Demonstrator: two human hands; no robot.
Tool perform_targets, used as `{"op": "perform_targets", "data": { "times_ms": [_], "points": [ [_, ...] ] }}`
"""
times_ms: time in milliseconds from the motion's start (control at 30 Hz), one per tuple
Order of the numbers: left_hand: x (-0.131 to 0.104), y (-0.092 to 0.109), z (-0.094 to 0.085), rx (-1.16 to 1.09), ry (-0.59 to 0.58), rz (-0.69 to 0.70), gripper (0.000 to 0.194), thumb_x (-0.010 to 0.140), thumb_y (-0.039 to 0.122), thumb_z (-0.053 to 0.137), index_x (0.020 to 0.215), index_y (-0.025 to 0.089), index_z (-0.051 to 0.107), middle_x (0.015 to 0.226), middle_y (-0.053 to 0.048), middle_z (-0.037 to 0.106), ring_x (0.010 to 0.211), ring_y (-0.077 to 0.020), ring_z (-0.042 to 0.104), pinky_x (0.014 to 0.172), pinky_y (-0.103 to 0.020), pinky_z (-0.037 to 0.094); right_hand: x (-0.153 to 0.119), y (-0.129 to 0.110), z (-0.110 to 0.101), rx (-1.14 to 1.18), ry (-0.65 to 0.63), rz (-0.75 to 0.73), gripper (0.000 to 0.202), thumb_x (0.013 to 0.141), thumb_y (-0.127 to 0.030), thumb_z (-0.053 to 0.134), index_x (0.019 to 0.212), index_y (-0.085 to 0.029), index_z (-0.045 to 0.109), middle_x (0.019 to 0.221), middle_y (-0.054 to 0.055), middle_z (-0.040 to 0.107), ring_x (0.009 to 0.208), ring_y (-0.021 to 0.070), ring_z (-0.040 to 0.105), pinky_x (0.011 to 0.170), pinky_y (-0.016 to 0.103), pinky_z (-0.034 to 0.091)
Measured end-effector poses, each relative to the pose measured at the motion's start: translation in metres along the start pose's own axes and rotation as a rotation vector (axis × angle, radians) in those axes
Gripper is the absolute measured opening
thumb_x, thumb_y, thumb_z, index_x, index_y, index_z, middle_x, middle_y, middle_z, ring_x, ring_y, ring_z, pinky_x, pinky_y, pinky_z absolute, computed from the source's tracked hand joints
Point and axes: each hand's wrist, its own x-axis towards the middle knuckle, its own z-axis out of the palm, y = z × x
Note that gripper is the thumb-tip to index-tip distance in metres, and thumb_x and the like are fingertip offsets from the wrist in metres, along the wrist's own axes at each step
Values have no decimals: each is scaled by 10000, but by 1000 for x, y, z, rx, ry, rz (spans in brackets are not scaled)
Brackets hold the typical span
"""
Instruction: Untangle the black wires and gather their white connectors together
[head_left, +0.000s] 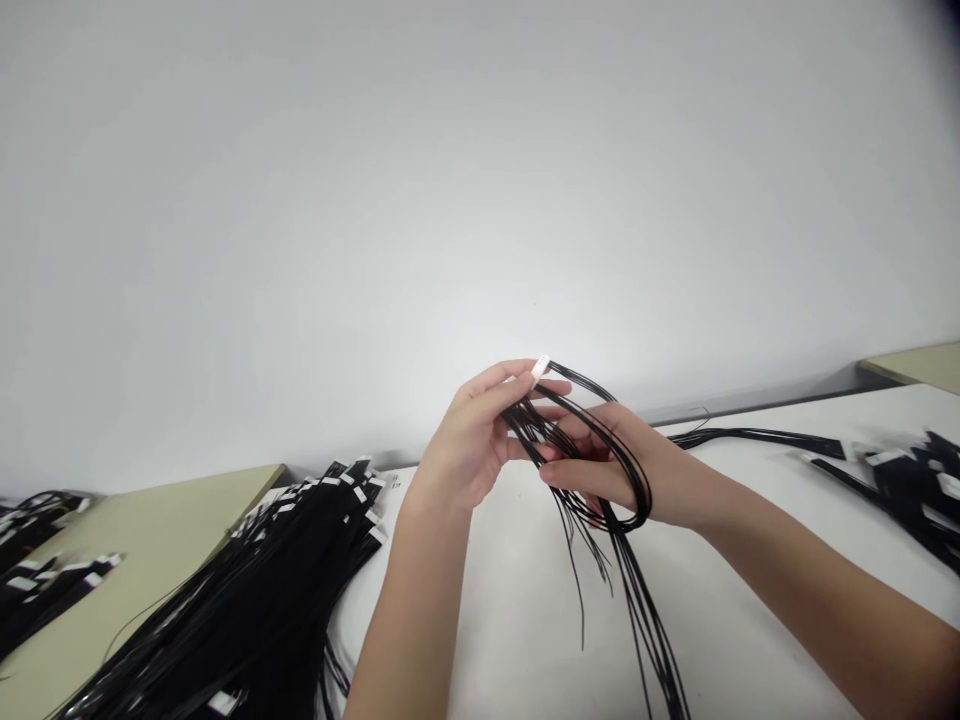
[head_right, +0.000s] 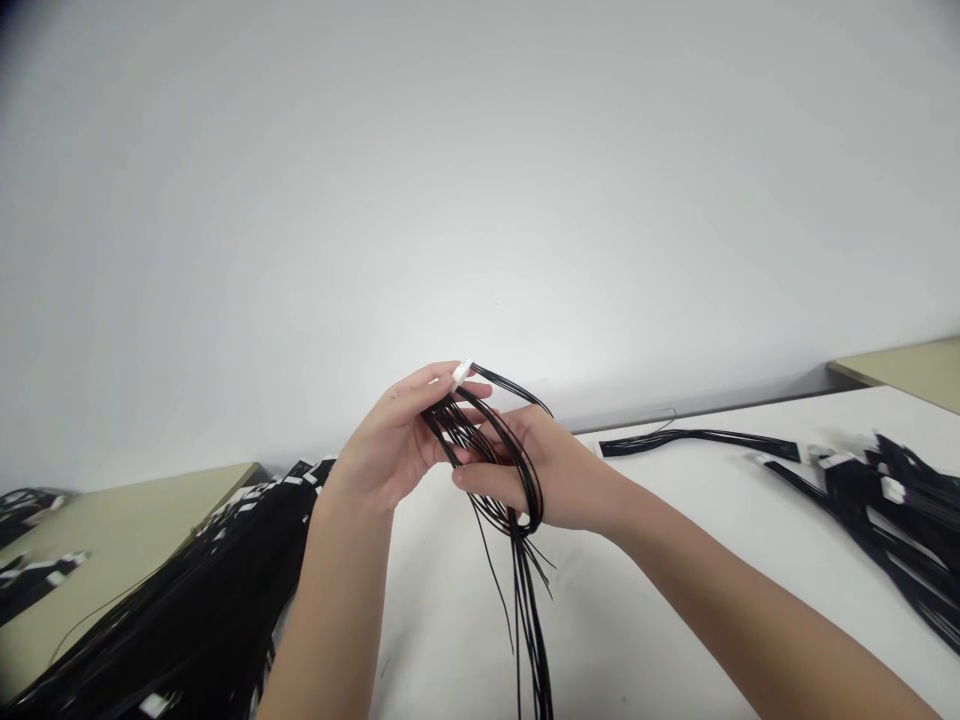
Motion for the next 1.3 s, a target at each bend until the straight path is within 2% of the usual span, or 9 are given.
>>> {"op": "perform_targets", "data": {
  "times_ms": [100,200,367,633,767,900,1067,1233,1300],
  "points": [
    [0,2,-1,-56,-4,-26,280,809,329,653,1011,145,590,1053,-99,647,789,-195,655,508,-258,544,0,2,0,2,-7,30,178,824,-207,586,710,-182,453,605,-52,371,508,80,393,491,246,431],
    [0,3,-1,-91,10,-46,259,813,281,642,1022,151,561,975,-76,653,759,-190,659,500,-262,550,1,7,-2,5,-12,15,213,823,-246,612,690,-177,460,599,-52,365,498,77,410,470,232,448],
    [-2,4,-2,-63,-4,-19,237,833,274,628,1028,151,575,1013,-76,646,715,-165,662,525,-260,561,2,14,-5,49,-38,18,281,816,-350,655,697,-181,464,567,-62,343,488,76,406,450,228,488],
    [-7,5,-6,-54,-41,18,244,845,273,628,1056,165,574,1030,-93,656,795,-191,676,614,-269,557,0,12,-8,72,-82,9,260,823,-382,650,739,-175,516,609,-54,340,515,75,399,471,222,482],
    [-11,8,-7,15,-64,61,227,862,283,609,1065,190,565,1035,-87,667,838,-200,678,705,-316,556,-2,9,-15,40,-153,91,205,797,-348,668,811,-179,554,630,-46,365,538,86,413,475,221,461],
    [-15,11,-6,161,-53,82,236,871,312,604,1078,212,550,1001,-80,684,860,-190,666,742,-314,541,-4,6,-20,-58,-233,162,247,780,-348,662,687,-172,515,636,-31,390,557,96,446,483,216,460],
    [-16,11,-5,211,-30,90,243,873,334,597,1088,234,547,1023,-73,683,866,-196,664,758,-334,537,-6,5,-22,-89,-168,173,268,798,-349,620,671,-180,455,641,-32,299,565,98,367,487,239,491],
    [-17,9,0,249,-20,110,197,889,361,566,1027,221,557,1078,-67,672,914,-191,649,783,-330,530,-9,8,-27,-251,-7,166,166,812,-327,600,797,-187,512,669,-24,354,580,105,386,500,246,493],
    [-17,8,1,262,-14,121,204,893,368,555,1016,206,566,1098,-77,666,930,-191,645,804,-333,524,-10,8,-28,-268,6,166,159,820,-329,589,805,-186,520,656,-28,332,572,102,369,496,249,500]
  ]
}}
